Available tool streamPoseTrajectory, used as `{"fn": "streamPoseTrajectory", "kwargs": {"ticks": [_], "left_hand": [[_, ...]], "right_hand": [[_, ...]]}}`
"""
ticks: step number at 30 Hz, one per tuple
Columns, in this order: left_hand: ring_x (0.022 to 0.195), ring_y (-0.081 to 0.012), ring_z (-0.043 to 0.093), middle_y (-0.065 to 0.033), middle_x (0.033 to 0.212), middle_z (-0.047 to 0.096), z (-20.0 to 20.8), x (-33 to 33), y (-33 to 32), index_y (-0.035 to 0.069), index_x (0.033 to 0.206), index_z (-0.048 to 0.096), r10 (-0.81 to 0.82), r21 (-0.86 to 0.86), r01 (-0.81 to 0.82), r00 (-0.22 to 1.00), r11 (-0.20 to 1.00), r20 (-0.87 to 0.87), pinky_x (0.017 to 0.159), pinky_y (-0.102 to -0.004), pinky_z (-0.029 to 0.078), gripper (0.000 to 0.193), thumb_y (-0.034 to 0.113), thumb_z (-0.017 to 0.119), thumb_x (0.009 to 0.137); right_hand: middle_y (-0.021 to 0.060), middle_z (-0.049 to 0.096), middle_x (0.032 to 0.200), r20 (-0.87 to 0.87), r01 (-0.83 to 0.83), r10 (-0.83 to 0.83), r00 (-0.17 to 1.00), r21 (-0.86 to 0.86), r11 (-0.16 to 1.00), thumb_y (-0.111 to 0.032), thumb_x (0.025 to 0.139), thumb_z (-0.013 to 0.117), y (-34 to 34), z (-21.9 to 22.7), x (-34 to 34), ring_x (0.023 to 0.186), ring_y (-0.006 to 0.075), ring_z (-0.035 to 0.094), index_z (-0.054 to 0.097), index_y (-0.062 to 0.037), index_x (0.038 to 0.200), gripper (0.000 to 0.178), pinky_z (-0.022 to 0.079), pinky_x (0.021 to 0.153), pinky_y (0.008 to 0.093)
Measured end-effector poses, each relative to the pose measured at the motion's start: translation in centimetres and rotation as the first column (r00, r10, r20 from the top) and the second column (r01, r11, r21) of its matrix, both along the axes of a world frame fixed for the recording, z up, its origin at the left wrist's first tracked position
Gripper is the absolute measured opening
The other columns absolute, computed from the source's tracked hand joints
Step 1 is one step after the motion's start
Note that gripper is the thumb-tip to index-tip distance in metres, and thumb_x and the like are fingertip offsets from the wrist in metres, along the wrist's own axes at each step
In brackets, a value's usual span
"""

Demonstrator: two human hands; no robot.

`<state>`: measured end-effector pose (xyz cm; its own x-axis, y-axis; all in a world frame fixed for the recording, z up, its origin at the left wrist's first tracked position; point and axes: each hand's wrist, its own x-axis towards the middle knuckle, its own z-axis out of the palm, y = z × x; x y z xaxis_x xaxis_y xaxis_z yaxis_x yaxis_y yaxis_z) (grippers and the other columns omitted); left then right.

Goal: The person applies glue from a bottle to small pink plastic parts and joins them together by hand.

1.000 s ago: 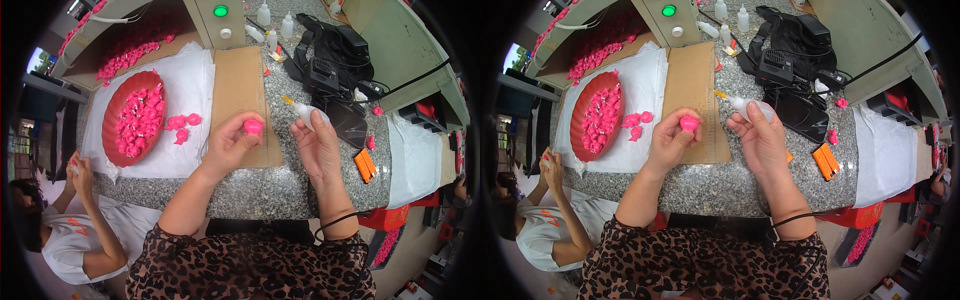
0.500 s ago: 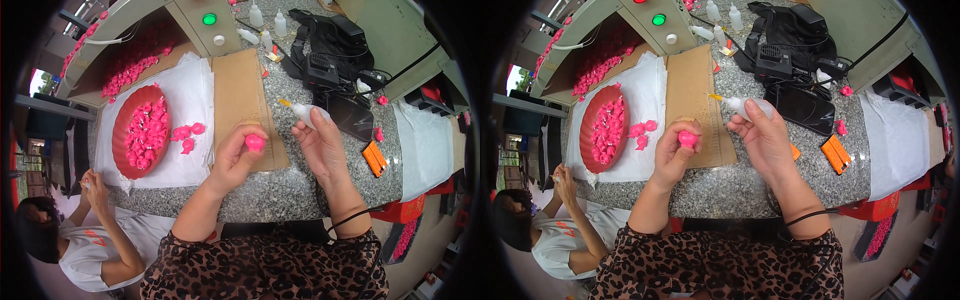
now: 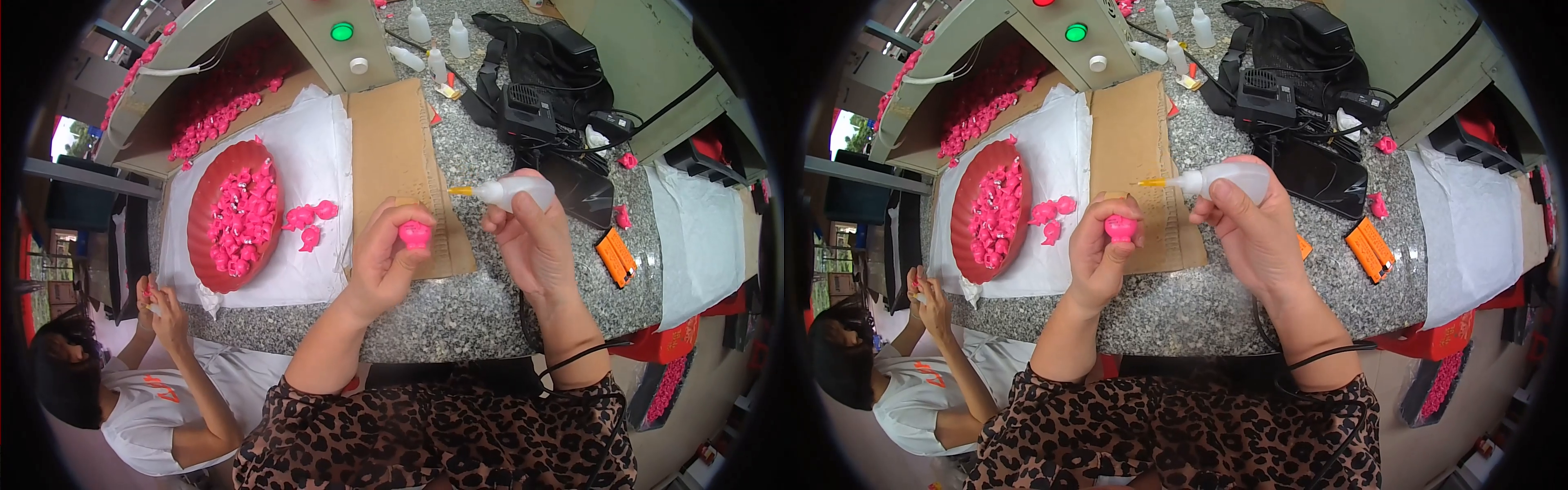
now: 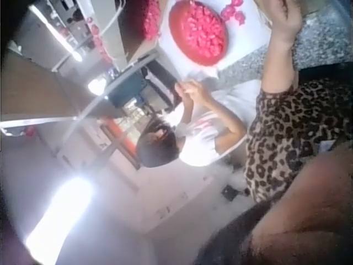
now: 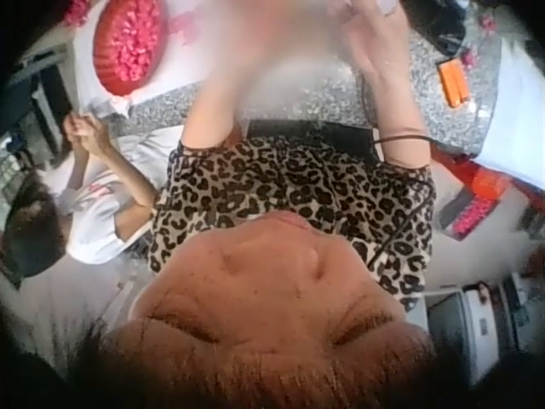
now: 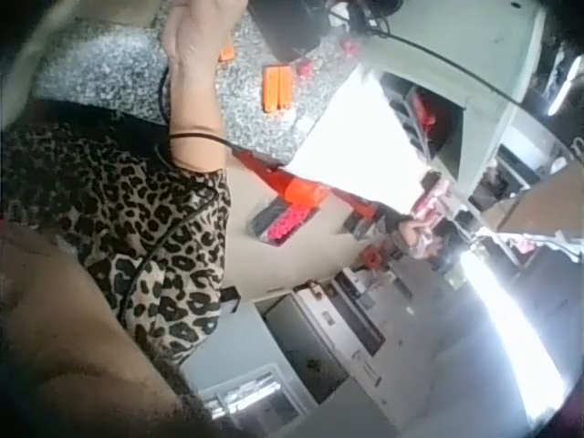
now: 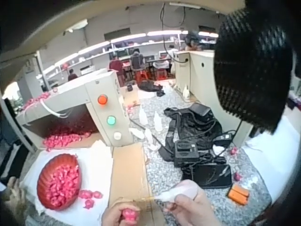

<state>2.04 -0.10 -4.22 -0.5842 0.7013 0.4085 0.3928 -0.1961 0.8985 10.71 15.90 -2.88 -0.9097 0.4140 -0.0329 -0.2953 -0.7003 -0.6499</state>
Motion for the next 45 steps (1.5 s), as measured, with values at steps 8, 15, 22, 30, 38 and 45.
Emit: {"fn": "streamPoseTrajectory", "kwargs": {"ticks": [8, 15, 22, 30, 38, 45], "left_hand": [[0.071, -0.0136, 0.047, -0.0063, 0.08, 0.047, -0.1, -0.1, 0.3, 0.0, 0.097, 0.051, 0.131, -0.038, -0.129, 0.99, 0.991, 0.043, 0.064, -0.0224, 0.04, 0.023, 0.008, 0.056, 0.076], [0.065, -0.0091, 0.05, -0.0037, 0.078, 0.046, 0.5, 0.2, 0.4, -0.001, 0.099, 0.051, 0.146, -0.043, -0.14, 0.969, 0.989, 0.2, 0.058, -0.0188, 0.042, 0.023, -0.003, 0.05, 0.076], [0.061, -0.0074, 0.049, -0.001, 0.075, 0.049, -0.1, 0.0, 0.4, -0.001, 0.103, 0.048, 0.146, -0.039, -0.142, 0.973, 0.989, 0.179, 0.052, -0.0174, 0.039, 0.024, 0.007, 0.052, 0.08], [0.062, -0.0078, 0.049, -0.0025, 0.077, 0.048, 0.3, 0.1, 0.6, -0.001, 0.101, 0.05, 0.16, -0.052, -0.152, 0.965, 0.987, 0.208, 0.054, -0.0182, 0.04, 0.023, 0.001, 0.052, 0.078], [0.065, -0.0087, 0.051, -0.0045, 0.081, 0.047, 0.1, 0.1, 0.7, -0.002, 0.099, 0.051, 0.187, -0.073, -0.176, 0.96, 0.982, 0.209, 0.057, -0.0191, 0.042, 0.024, -0.005, 0.052, 0.075], [0.066, -0.0118, 0.053, -0.007, 0.076, 0.051, -0.5, -0.2, 0.8, -0.001, 0.098, 0.053, 0.313, -0.103, -0.319, 0.947, 0.942, -0.068, 0.057, -0.0212, 0.044, 0.026, -0.005, 0.055, 0.073]], "right_hand": [[0.0085, 0.048, 0.089, -0.084, 0.123, -0.101, 0.991, 0.332, 0.935, -0.009, 0.078, 0.058, -0.8, 0.7, 0.8, 0.067, 0.0145, 0.054, 0.042, -0.0012, 0.094, 0.024, 0.048, 0.061, 0.0261], [0.0086, 0.043, 0.091, -0.101, 0.187, -0.159, 0.982, 0.618, 0.764, -0.008, 0.074, 0.062, -1.2, 0.5, 1.1, 0.075, 0.0131, 0.049, 0.041, -0.0011, 0.092, 0.028, 0.044, 0.063, 0.024], [0.0091, 0.042, 0.09, -0.135, 0.21, -0.164, 0.977, 0.722, 0.659, -0.009, 0.072, 0.064, -1.4, 0.3, 1.2, 0.076, 0.0123, 0.045, 0.041, -0.0012, 0.091, 0.03, 0.041, 0.066, 0.0234], [0.0102, 0.044, 0.088, -0.144, 0.231, -0.192, 0.971, 0.779, 0.583, -0.01, 0.071, 0.066, -1.3, 0.1, 1.2, 0.074, 0.0138, 0.046, 0.042, -0.001, 0.091, 0.032, 0.041, 0.064, 0.0243], [0.0133, 0.048, 0.082, -0.234, 0.307, -0.23, 0.945, 0.88, 0.363, -0.01, 0.067, 0.068, -1.0, 0.3, 1.1, 0.069, 0.0199, 0.048, 0.044, -0.0005, 0.087, 0.032, 0.041, 0.06, 0.0266], [0.0134, 0.049, 0.081, -0.432, 0.439, -0.156, 0.888, 0.898, 0.013, -0.01, 0.06, 0.073, -1.5, 0.6, 1.1, 0.066, 0.0239, 0.051, 0.046, -0.0006, 0.09, 0.041, 0.044, 0.054, 0.0296]]}}
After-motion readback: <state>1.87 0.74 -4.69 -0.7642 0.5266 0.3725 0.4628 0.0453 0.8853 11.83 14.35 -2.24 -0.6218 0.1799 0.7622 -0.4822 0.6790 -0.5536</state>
